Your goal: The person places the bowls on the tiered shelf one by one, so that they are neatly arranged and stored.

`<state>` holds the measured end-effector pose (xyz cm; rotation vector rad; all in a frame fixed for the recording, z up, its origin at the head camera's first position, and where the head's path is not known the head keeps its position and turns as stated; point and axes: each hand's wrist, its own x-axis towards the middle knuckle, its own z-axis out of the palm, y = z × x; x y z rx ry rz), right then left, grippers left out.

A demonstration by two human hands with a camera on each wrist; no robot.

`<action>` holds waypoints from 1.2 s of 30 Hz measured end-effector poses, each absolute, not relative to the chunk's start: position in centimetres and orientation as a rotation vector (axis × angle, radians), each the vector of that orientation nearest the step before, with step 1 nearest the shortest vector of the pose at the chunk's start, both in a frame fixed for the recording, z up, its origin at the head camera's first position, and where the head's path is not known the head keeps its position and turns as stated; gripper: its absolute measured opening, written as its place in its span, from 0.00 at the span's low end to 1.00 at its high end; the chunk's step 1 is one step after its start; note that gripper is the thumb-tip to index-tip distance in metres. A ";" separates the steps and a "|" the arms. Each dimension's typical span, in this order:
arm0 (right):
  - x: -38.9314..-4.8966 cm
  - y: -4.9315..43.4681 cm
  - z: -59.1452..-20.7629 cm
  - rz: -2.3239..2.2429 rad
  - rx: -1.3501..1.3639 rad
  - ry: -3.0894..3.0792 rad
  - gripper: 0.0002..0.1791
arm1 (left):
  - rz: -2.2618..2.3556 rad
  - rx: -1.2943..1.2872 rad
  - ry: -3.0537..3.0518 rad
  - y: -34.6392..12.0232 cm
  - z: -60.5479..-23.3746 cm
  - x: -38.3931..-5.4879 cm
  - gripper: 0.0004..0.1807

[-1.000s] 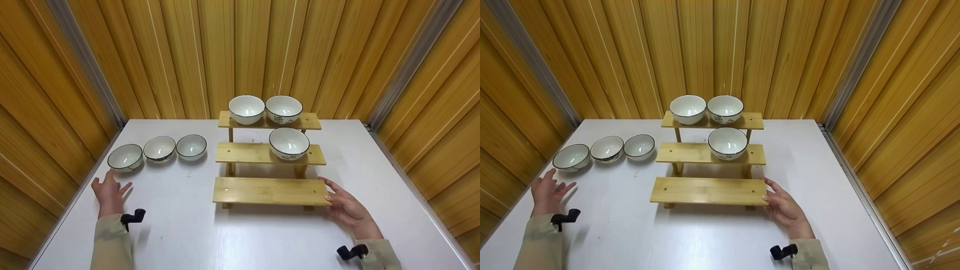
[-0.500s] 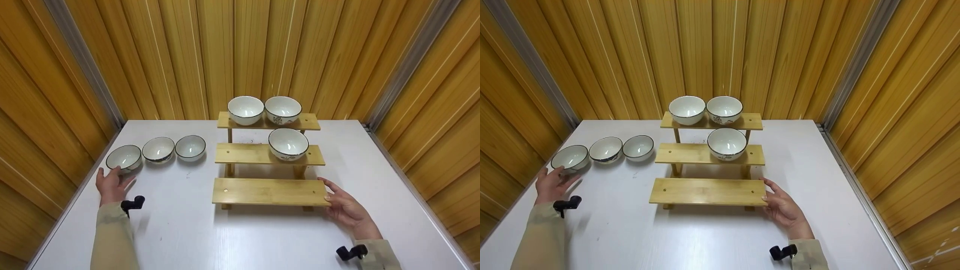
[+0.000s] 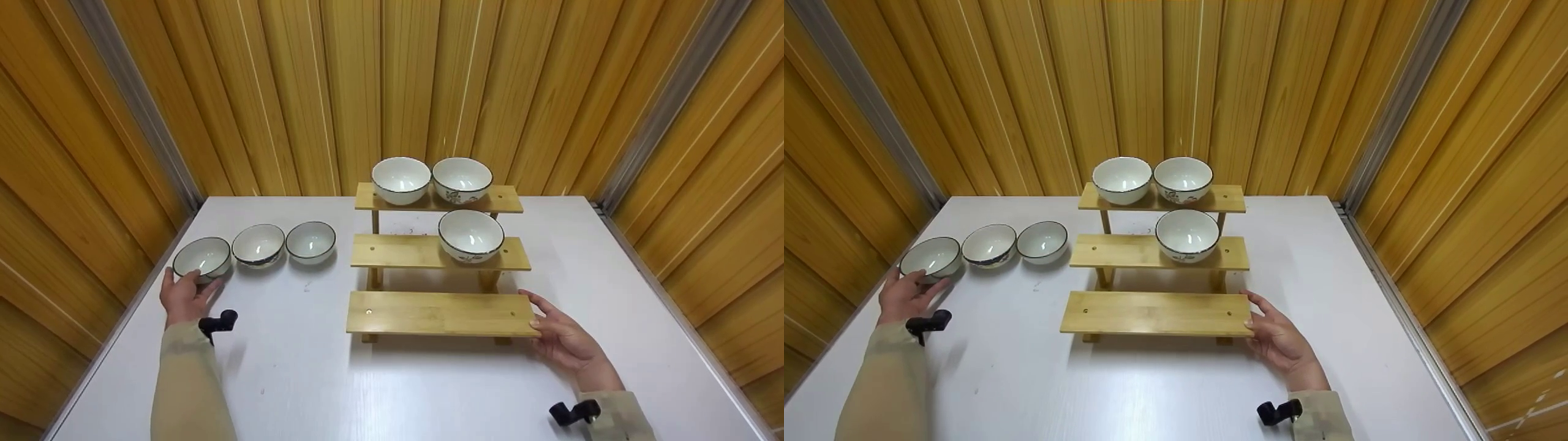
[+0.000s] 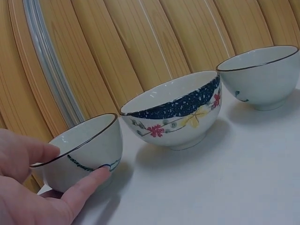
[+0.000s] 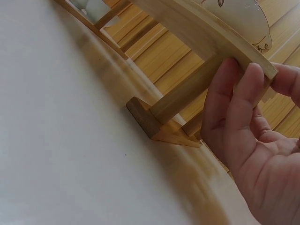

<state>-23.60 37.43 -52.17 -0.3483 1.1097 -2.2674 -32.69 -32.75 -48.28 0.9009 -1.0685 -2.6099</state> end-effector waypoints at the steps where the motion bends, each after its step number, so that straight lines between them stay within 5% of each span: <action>1: -23.6 37.4 -52.1 -2.267 -0.349 1.109 0.36 | -2.605 0.899 -1.059 -32.8 -48.3 -32.8 0.47; 24: -23.6 37.3 -52.0 -2.272 -0.337 1.128 0.35 | -2.595 0.905 -1.072 -33.2 -45.4 -29.4 0.49; 36: -23.5 37.4 -52.1 -2.272 -0.348 1.119 0.36 | -2.665 0.652 -1.605 -28.4 -41.2 -27.3 0.44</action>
